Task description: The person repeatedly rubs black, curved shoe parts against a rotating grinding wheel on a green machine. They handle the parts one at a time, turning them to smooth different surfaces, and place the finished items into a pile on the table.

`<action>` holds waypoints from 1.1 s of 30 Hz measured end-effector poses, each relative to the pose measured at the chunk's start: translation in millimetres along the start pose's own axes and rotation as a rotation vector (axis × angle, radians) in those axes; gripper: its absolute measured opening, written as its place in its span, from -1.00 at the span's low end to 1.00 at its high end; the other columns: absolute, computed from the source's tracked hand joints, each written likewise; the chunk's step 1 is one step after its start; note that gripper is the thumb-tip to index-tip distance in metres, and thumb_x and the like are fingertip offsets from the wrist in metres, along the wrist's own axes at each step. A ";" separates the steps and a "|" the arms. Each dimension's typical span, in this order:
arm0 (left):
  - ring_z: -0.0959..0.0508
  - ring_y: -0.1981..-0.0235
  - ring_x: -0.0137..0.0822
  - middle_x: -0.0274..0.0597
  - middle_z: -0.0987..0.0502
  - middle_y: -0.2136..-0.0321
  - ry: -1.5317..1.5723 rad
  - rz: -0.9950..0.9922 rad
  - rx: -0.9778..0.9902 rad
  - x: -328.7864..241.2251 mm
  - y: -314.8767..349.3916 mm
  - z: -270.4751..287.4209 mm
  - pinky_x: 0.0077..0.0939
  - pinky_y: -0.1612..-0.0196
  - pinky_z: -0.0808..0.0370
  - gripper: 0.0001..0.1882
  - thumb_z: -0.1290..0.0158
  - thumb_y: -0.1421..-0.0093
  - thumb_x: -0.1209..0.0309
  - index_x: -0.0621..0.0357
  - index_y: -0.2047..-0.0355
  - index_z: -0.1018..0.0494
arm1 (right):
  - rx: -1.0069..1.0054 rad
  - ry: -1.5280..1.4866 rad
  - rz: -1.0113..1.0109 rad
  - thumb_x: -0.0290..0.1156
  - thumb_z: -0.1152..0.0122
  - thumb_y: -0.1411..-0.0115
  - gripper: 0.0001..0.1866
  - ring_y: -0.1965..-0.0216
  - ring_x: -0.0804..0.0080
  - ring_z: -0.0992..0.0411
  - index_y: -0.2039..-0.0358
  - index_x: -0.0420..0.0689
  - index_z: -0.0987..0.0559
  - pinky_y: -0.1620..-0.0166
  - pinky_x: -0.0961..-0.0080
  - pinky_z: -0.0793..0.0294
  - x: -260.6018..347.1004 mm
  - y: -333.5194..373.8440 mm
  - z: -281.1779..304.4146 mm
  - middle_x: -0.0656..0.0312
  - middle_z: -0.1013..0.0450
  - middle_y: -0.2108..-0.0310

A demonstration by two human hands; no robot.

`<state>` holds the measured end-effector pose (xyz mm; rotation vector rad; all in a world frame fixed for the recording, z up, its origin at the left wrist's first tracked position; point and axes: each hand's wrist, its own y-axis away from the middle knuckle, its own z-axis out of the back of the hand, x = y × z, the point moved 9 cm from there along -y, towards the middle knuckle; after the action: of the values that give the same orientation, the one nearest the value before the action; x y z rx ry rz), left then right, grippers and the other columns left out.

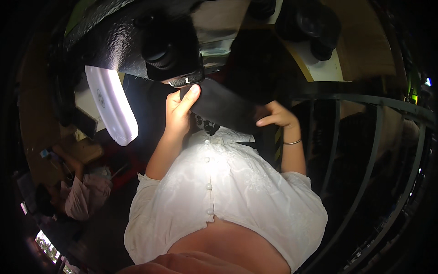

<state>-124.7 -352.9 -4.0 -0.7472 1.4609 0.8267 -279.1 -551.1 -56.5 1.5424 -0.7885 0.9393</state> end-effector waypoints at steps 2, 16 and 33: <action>-0.50 0.41 -0.48 -0.20 -0.53 0.42 -0.074 -0.031 -0.020 -3.9 3.3 0.3 -0.64 0.29 -0.40 -0.75 0.02 -0.17 0.36 0.34 0.30 -0.47 | -0.139 -0.333 0.254 -0.55 -0.20 0.14 -0.60 0.26 0.37 -0.45 0.21 -0.38 -0.47 0.17 0.52 -0.41 10.8 10.4 41.2 0.11 -0.48 0.33; -0.47 0.19 -0.37 -0.12 -0.47 0.18 -0.083 -0.086 0.076 -15.1 31.7 12.5 -0.53 0.07 -0.36 -0.54 -0.09 0.02 0.67 0.30 0.04 -0.36 | -0.411 -0.688 0.503 -0.47 -0.15 -0.06 -0.28 0.13 0.38 -0.33 -0.15 -0.15 0.04 0.03 0.41 -0.36 80.9 -54.4 -17.3 0.18 -0.31 0.17; -0.48 0.23 -0.39 -0.14 -0.48 0.22 -0.310 -0.141 -0.221 22.7 29.7 65.4 -0.57 0.20 -0.44 -0.73 -0.08 -0.07 0.51 0.24 0.17 -0.45 | -1.059 0.421 0.915 -0.26 -0.37 0.13 -0.36 -0.08 0.19 -0.21 0.01 -0.12 -0.37 0.04 0.39 -0.40 228.8 -45.3 40.8 0.00 -0.04 -0.13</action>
<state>-116.0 -281.2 -25.4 -0.8362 1.0401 0.9579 -127.7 -582.8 122.7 0.0061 -1.3921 1.1261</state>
